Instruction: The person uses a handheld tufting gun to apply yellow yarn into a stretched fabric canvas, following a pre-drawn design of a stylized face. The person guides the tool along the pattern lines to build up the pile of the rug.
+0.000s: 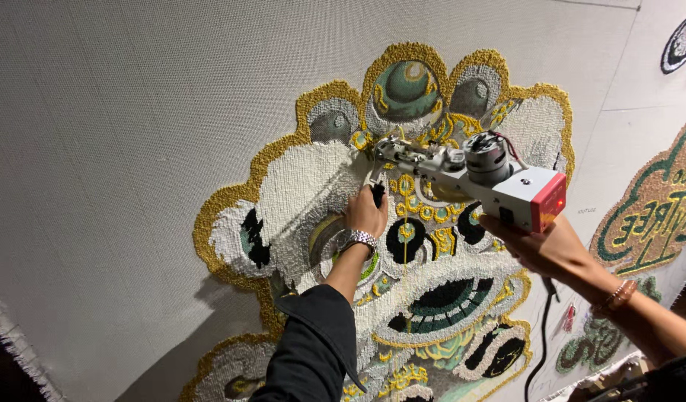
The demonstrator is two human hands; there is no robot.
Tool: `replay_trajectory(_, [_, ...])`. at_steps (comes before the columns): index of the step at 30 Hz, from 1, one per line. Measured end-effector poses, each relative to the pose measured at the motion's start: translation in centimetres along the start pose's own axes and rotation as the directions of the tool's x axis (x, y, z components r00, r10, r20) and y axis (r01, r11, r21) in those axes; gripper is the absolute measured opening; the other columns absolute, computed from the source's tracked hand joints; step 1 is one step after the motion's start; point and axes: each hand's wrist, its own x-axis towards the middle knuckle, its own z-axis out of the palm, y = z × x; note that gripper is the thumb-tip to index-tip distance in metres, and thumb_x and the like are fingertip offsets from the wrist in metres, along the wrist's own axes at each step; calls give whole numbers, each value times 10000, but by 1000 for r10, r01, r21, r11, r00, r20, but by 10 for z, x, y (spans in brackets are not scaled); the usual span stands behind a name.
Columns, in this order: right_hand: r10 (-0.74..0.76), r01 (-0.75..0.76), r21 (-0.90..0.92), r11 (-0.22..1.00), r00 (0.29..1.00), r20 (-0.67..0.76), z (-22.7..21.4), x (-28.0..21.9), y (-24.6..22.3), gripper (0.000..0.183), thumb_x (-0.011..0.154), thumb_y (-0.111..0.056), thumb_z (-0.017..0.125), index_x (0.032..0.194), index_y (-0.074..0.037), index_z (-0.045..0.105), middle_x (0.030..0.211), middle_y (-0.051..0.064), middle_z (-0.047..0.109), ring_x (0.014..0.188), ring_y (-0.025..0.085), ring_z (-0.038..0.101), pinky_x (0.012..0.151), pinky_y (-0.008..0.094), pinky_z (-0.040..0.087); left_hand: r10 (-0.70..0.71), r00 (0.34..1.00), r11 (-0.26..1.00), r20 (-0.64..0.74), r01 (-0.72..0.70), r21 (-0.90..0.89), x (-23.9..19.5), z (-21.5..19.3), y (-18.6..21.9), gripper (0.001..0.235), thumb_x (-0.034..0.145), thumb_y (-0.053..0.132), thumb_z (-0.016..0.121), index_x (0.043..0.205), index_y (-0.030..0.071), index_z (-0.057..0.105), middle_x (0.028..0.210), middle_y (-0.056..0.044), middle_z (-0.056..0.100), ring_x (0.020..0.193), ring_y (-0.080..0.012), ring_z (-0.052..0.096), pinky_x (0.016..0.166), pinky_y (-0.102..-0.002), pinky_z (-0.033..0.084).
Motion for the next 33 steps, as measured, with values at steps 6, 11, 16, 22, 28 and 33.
replay_trajectory(6, [-554,537,-236,810,833,-6,-23,25,2,343,808,-342,754,1002,-70,679,793,65,685,685,213,663,617,362,538,96,995,991,37,-92,-92,11,28,-20,348,1039,319,507,977,35,699,772,-143,729,623,-229,704,594,-366,588])
replay_trajectory(11, [-362,364,-385,848,929,82,-45,41,13,407,755,-416,816,1016,-121,713,807,92,757,696,242,734,654,371,577,-20,995,999,93,24,-40,19,48,-20,421,1049,398,480,1073,-4,602,803,-181,701,602,-250,693,544,-373,602])
replay_trajectory(16, [-349,371,-498,784,927,140,-61,63,23,491,696,-391,878,1061,-109,710,873,131,772,759,286,756,722,380,603,-45,998,997,43,48,-65,16,48,-17,441,1048,431,478,991,22,632,815,-167,702,646,-253,695,558,-371,583])
replay_trajectory(22, [-302,346,-580,737,937,175,-72,72,21,765,609,-327,909,1320,-183,667,974,148,782,847,308,776,803,385,613,-46,999,996,-1,45,-82,21,66,-31,386,988,393,554,999,16,640,848,-193,701,692,-321,721,593,-413,611])
replay_trajectory(28, [-379,460,-712,530,880,287,-84,80,2,790,628,-406,878,1340,-176,622,1070,113,753,821,300,764,786,402,625,-5,982,998,-190,-6,-59,19,71,-27,474,975,453,627,949,-19,653,883,-253,715,771,-407,704,668,-482,564])
replay_trajectory(33, [-365,502,-743,442,858,363,-95,78,-25,778,639,-416,861,1339,-213,589,1035,85,751,839,301,757,738,414,624,-99,989,975,-112,74,-211,8,56,-3,478,990,462,585,861,18,703,803,-211,737,714,-339,751,620,-423,592])
